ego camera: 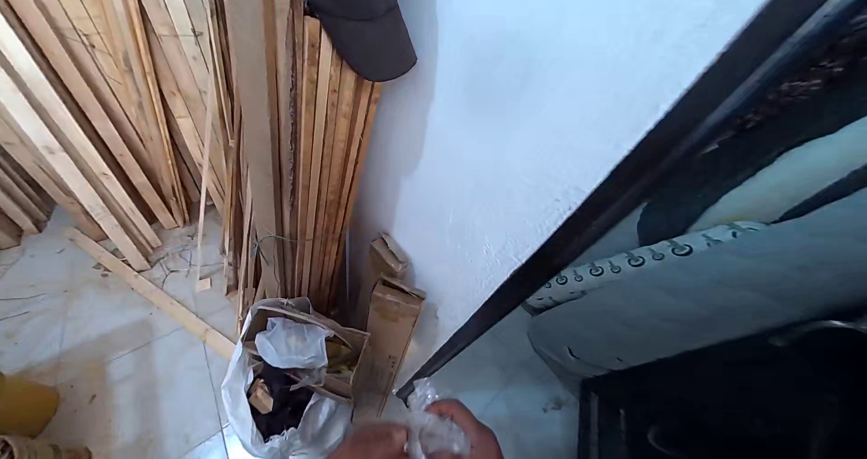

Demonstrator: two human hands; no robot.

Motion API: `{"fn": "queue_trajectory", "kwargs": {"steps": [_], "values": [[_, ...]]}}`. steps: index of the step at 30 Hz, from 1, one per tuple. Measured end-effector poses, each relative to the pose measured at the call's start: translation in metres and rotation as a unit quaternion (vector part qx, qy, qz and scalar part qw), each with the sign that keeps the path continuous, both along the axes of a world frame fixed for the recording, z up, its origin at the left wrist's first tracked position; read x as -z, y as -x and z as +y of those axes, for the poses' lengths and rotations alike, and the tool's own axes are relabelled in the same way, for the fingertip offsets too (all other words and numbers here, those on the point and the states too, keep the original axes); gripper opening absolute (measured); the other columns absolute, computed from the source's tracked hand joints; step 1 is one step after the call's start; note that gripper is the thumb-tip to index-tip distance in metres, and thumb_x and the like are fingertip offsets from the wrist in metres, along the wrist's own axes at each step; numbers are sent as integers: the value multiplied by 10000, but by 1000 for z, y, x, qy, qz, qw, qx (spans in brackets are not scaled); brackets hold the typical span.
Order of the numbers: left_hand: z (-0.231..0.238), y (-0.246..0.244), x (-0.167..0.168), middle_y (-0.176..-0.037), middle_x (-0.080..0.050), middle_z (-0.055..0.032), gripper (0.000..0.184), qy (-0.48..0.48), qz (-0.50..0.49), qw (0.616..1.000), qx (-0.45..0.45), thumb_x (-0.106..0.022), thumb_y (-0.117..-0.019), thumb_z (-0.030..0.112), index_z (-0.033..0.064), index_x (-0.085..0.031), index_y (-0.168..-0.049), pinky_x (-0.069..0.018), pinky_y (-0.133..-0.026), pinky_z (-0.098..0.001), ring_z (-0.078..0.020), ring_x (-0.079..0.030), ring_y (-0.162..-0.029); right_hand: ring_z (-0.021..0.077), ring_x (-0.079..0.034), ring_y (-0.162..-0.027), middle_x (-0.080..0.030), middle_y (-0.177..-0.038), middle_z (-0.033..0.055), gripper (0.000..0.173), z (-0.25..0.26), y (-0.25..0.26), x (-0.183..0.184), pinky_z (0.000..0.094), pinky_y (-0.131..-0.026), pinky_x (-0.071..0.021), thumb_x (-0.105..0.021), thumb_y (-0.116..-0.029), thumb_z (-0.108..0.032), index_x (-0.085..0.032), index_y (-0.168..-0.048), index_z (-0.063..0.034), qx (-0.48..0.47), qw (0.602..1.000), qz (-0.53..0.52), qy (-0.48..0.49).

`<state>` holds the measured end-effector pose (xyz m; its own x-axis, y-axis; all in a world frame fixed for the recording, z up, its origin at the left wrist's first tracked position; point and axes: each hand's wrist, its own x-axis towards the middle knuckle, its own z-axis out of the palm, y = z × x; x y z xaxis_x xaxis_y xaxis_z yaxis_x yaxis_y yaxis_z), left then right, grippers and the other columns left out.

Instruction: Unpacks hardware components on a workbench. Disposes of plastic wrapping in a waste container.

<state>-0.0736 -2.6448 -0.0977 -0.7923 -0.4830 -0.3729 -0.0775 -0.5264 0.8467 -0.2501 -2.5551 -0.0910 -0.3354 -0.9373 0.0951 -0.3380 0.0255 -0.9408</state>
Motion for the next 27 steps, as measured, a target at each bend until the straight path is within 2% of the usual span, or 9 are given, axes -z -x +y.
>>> {"fn": "queue_trajectory", "kwargs": {"steps": [1,3,7,12,14,17,21,24,27], "values": [[-31,10,7,-1076,-727,-103,379,104,-70,992,-28,-413,-1078,247,-20,-632,-1234,-575,-916,-400,-186,-703,-985,135,-717,-923,-735,-1005,128,319,-14,4,-5,332,-872,-602,-746,-777,72,-683,-1090,72,29,999,-23,-14],[-102,33,21,-1342,-647,-153,438,305,-187,932,-60,-539,-1030,285,24,-603,-1376,-487,-1094,-473,-262,-614,-1262,102,-717,-893,-739,-1005,71,361,-46,14,-16,314,-821,-617,-745,-784,56,-675,-1136,17,76,996,-44,-17],[-184,81,51,-1557,-476,-163,529,456,-271,847,-32,-603,-985,295,69,-560,-1461,-325,-1216,-519,-353,-419,-1458,108,-705,-938,-719,-1049,49,353,-133,30,-35,316,-830,-618,-693,-848,-61,-646,-1190,15,37,995,-84,38],[-161,102,61,-1367,-617,-249,509,482,-257,836,-54,-689,-922,318,-33,-655,-1289,-395,-1170,-502,-395,-542,-1336,162,-709,-956,-723,-1041,109,378,-225,52,1,368,-877,-603,-701,-881,-170,-657,-1208,14,-40,986,-116,-113],[-153,107,65,-1385,-609,-239,448,485,-254,837,-6,-685,-951,331,17,-690,-1271,-367,-1189,-507,-398,-513,-1364,150,-703,-972,-724,-1054,101,362,-240,67,18,360,-896,-587,-705,-914,-200,-670,-1225,-17,-56,984,-66,-157],[-147,108,73,-1437,-580,-180,433,456,-248,854,22,-684,-961,325,78,-675,-1315,-402,-1177,-461,-321,-523,-1373,177,-686,-1074,-718,-1148,121,373,-241,85,29,383,-979,-554,-683,-926,-221,-677,-1244,-27,-125,975,48,-178],[-132,104,83,-1381,-608,-211,365,454,-259,851,-41,-710,-943,335,70,-729,-1193,-534,-1041,-478,-329,-641,-1229,311,-629,-1228,-678,-1269,177,334,-235,86,35,489,-1085,-484,-663,-945,-175,-691,-1254,-51,-236,922,266,-151],[-132,97,89,-1274,-639,-260,358,457,-286,834,-117,-740,-907,322,22,-751,-1103,-575,-964,-485,-369,-679,-1127,395,-623,-1224,-690,-1228,183,291,-233,81,35,567,-1007,-520,-683,-902,-120,-706,-1192,-102,-284,856,418,-109],[-144,90,82,-1349,-598,-261,372,417,-279,864,-42,-720,-927,333,14,-736,-1118,-549,-1010,-468,-356,-654,-1181,403,-542,-1335,-616,-1373,204,550,-233,80,20,595,-1063,-452,-429,-1048,-502,-594,-1392,-106,-329,797,436,-256]]}}
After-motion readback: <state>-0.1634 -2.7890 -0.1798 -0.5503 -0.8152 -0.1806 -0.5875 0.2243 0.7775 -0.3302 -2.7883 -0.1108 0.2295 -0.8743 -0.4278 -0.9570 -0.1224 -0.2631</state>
